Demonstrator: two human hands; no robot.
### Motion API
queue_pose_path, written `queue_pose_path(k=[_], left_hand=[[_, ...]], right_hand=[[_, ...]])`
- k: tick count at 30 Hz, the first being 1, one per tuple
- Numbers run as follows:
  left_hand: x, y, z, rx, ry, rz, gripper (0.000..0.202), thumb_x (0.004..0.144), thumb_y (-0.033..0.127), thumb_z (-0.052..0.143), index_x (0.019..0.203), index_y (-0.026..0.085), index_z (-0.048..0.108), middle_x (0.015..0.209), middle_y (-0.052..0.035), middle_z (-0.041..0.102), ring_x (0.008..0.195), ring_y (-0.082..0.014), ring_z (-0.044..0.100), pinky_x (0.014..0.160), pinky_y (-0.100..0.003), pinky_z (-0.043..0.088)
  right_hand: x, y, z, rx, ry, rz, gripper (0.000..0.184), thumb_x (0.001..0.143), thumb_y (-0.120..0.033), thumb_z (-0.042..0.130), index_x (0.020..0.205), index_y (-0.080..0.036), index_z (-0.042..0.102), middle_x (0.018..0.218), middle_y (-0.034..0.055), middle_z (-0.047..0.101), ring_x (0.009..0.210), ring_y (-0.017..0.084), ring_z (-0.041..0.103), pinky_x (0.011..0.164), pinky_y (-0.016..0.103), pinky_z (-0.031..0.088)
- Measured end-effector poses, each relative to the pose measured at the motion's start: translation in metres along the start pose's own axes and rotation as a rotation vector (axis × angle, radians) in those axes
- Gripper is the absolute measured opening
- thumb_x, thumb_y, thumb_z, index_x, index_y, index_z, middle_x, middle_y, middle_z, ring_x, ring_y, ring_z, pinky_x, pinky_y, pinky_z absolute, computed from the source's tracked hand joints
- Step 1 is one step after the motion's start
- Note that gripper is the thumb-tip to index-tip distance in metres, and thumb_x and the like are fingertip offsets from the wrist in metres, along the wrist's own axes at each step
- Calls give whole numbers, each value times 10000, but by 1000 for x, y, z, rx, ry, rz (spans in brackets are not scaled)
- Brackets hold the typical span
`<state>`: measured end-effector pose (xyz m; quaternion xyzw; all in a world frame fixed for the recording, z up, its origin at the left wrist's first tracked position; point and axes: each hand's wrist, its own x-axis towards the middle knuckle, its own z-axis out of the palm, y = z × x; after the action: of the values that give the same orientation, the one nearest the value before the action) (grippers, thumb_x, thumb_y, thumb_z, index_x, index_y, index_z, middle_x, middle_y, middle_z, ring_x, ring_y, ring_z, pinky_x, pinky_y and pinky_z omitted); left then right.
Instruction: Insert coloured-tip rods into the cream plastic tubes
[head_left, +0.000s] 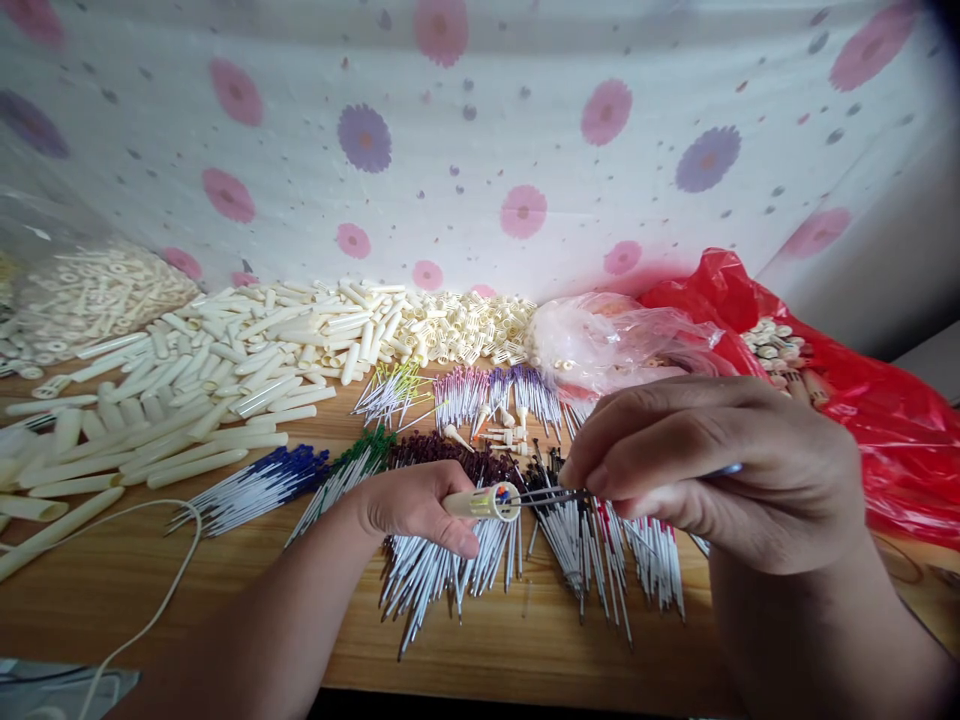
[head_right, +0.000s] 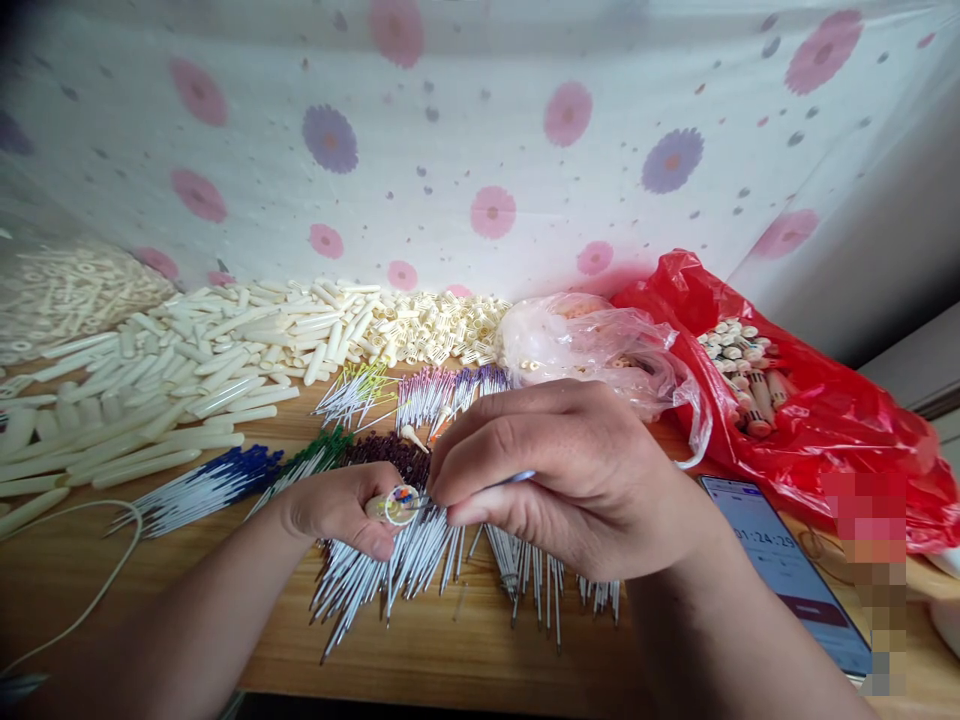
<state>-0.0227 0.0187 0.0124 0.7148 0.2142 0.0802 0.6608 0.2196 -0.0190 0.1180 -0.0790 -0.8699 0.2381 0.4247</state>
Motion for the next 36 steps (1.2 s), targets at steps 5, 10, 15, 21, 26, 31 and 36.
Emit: queue_pose_path(k=[5, 10, 15, 21, 26, 31, 36], left_hand=[[0, -2, -2, 2, -20, 9, 545, 703, 439, 716, 442, 169, 321, 479, 64, 257, 469, -66, 229, 468, -261, 175], [-1, -3, -2, -18, -37, 21, 542, 713, 415, 720, 444, 169, 319, 472, 65, 249, 461, -66, 223, 462, -265, 169], [0, -2, 0, 31, 13, 19, 525, 703, 430, 715, 443, 172, 340, 486, 59, 258, 472, -75, 239, 465, -261, 181], [1, -4, -1, 23, 7, 42, 491, 716, 490, 692, 482, 179, 392, 492, 46, 329, 459, -82, 263, 461, -263, 229], [1, -6, 0, 51, 50, 63, 525, 735, 467, 679, 470, 176, 332, 490, 52, 273, 471, -78, 244, 466, -255, 213], [10, -12, 5, 340, 520, 166, 449, 794, 422, 606, 525, 177, 343, 535, 58, 289, 502, -78, 276, 486, -233, 216], [14, -13, 7, 473, 879, 423, 432, 830, 442, 577, 547, 176, 388, 551, 49, 358, 535, -97, 360, 520, -232, 283]], right_hand=[[2, 0, 0, -13, -48, 19, 172, 897, -179, 564, 781, -75, 637, 755, 88, 673, 743, 103, 653, 677, 196, 537], [2, 1, 0, -15, -40, 31, 168, 897, -197, 566, 782, -94, 633, 756, 74, 672, 737, 98, 650, 673, 195, 536], [2, 2, 1, 0, -35, -15, 135, 886, -169, 571, 790, -97, 632, 751, 77, 670, 737, 108, 655, 668, 205, 544], [1, 5, 1, -42, -59, -2, 124, 877, -155, 585, 810, -67, 640, 774, 100, 677, 746, 118, 659, 663, 211, 541], [1, 5, 0, 31, -4, 11, 105, 855, -147, 615, 808, -60, 649, 730, 89, 666, 709, 117, 656, 651, 213, 541], [1, 6, 1, 18, 167, -41, 72, 794, -64, 653, 865, -51, 657, 721, 89, 665, 725, 169, 669, 613, 267, 558], [-2, 2, 7, -84, 265, -64, 169, 788, -59, 651, 947, -116, 663, 804, 71, 685, 787, 189, 679, 652, 305, 583]])
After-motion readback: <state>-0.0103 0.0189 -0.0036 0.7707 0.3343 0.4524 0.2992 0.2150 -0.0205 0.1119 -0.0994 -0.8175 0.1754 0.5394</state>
